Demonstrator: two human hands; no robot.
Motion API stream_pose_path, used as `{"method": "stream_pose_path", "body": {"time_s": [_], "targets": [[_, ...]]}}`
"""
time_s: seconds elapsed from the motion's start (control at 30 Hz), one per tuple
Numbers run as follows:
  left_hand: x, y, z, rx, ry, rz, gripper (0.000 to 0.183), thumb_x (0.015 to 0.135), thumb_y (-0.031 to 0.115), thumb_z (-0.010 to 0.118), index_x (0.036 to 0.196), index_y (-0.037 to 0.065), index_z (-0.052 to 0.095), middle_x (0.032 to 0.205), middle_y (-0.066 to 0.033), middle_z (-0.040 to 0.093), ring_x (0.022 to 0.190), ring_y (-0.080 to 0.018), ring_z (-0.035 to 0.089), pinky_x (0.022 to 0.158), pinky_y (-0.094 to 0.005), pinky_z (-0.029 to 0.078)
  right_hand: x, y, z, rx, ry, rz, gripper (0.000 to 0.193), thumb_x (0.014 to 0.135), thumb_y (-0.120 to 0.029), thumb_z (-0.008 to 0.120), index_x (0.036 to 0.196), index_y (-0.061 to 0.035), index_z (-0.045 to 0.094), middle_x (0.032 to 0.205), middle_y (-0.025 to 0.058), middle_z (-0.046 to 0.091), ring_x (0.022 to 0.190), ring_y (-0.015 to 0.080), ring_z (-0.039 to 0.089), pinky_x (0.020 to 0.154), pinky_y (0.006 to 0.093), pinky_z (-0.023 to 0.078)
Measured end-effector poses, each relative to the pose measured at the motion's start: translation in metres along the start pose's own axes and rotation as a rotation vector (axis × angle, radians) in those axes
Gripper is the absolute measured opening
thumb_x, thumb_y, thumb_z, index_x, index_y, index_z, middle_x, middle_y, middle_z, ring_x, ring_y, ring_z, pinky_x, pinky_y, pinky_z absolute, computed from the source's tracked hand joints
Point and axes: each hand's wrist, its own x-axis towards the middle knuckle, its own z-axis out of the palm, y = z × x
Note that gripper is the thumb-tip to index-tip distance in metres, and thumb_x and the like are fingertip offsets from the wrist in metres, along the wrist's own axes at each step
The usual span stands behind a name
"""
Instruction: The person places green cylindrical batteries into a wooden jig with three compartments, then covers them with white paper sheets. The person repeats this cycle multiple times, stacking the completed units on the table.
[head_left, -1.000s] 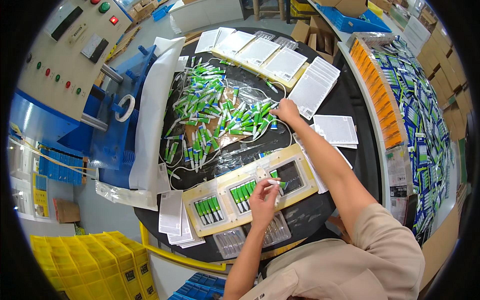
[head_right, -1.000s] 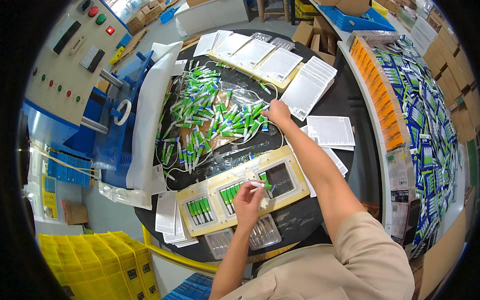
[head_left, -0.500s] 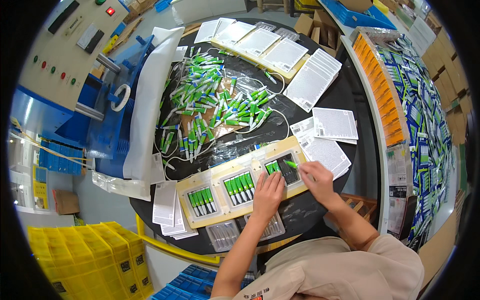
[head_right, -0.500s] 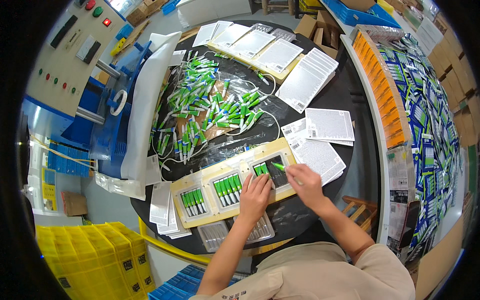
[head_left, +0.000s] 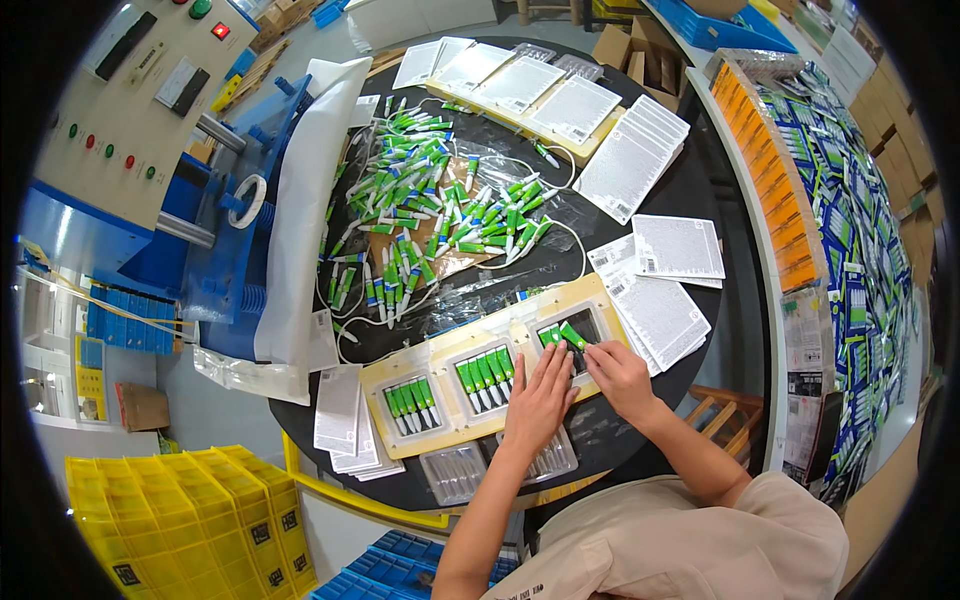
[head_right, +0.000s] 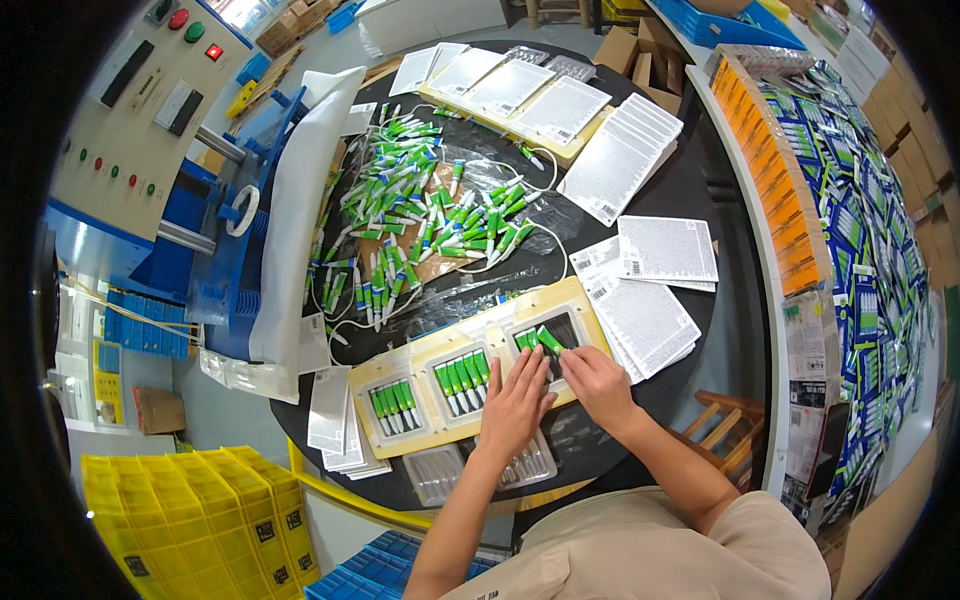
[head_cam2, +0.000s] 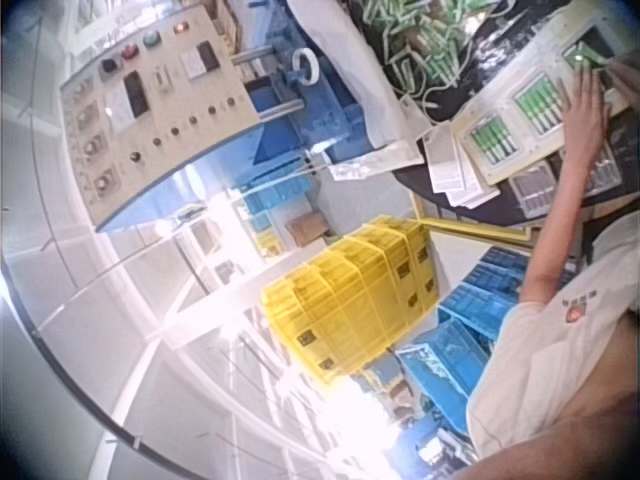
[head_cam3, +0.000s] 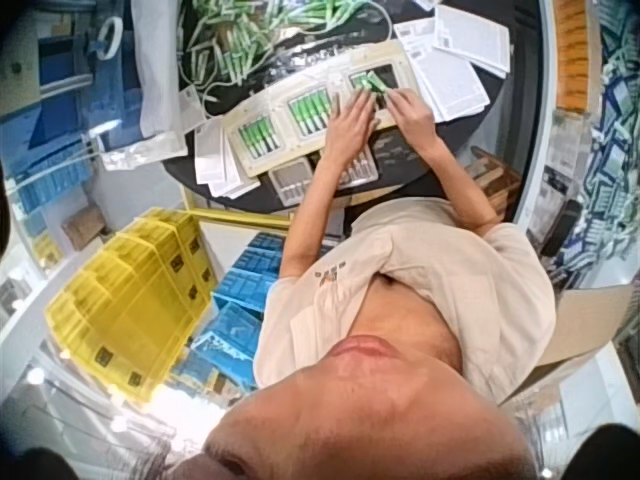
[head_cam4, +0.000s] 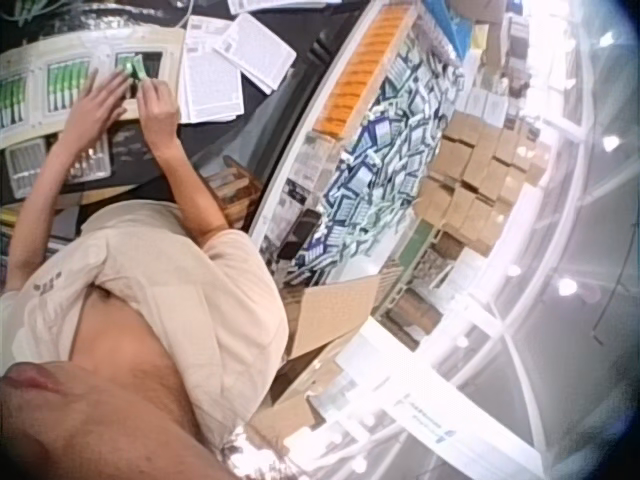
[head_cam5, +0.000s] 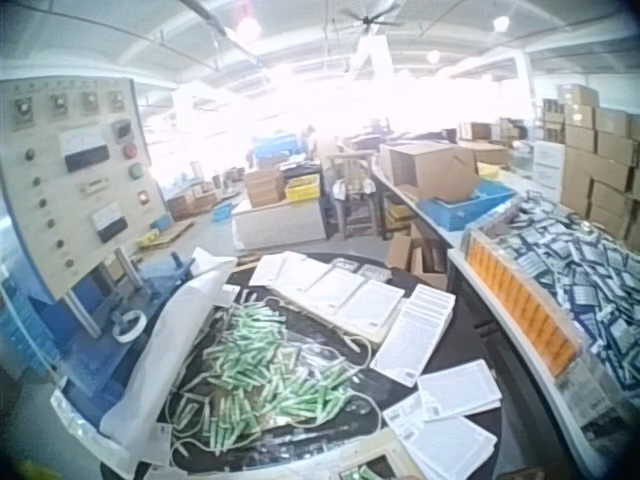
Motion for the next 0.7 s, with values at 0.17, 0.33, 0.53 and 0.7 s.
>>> {"method": "stream_pose_path", "body": {"time_s": [0.17,0.33,0.53,0.7], "targets": [[-0.001,-0.002,-0.005,-0.034,-0.063,-0.001,0.06,0.099,0.037,0.061,0.148,0.006,0.048,0.157,-0.0076,0.045,0.148,-0.0216,0.039,0.124,-0.0556,0.019,0.01,-0.011,-0.003,-0.228,-0.157,-0.056,0.02,0.081,-0.013,0.075,0.099,-0.0035,0.072,0.096,0.007,0.067,0.09,0.0244,0.062,0.076,0.0386,0.05],[0.03,-0.044,-0.02,-0.196,0.148,-0.013,0.055,0.095,0.021,0.064,0.145,0.004,0.048,0.151,-0.0139,0.05,0.143,-0.0277,0.046,0.123,-0.0566,0.023,0.102,0.012,0.009,-0.162,-0.048,-0.03,0.013,0.084,-0.008,0.07,0.097,-0.0061,0.07,0.099,0.0085,0.067,0.091,0.0282,0.063,0.075,0.0416,0.053],[0.147,-0.165,-0.017,0.201,0.137,-0.015,0.032,0.084,0.003,0.061,0.116,0.001,0.064,0.123,-0.0161,0.063,0.104,-0.031,0.064,0.088,-0.0394,0.055,0.223,0.073,0.093,-0.311,-0.629,-0.201,0.012,0.074,-0.008,0.074,0.081,0.0,0.07,0.097,0.0181,0.069,0.096,0.0384,0.069,0.08,0.0467,0.056],[0.171,-0.19,-0.007,0.425,0.018,0.128,0.011,0.084,0.011,0.065,0.094,0.006,0.065,0.102,-0.0091,0.06,0.098,-0.0252,0.065,0.072,-0.0367,0.058,0.239,0.063,0.102,-0.459,-0.791,-0.42,0.011,0.074,-0.008,0.074,0.081,0.0003,0.072,0.091,0.0186,0.072,0.092,0.0373,0.072,0.077,0.0469,0.058]]}}
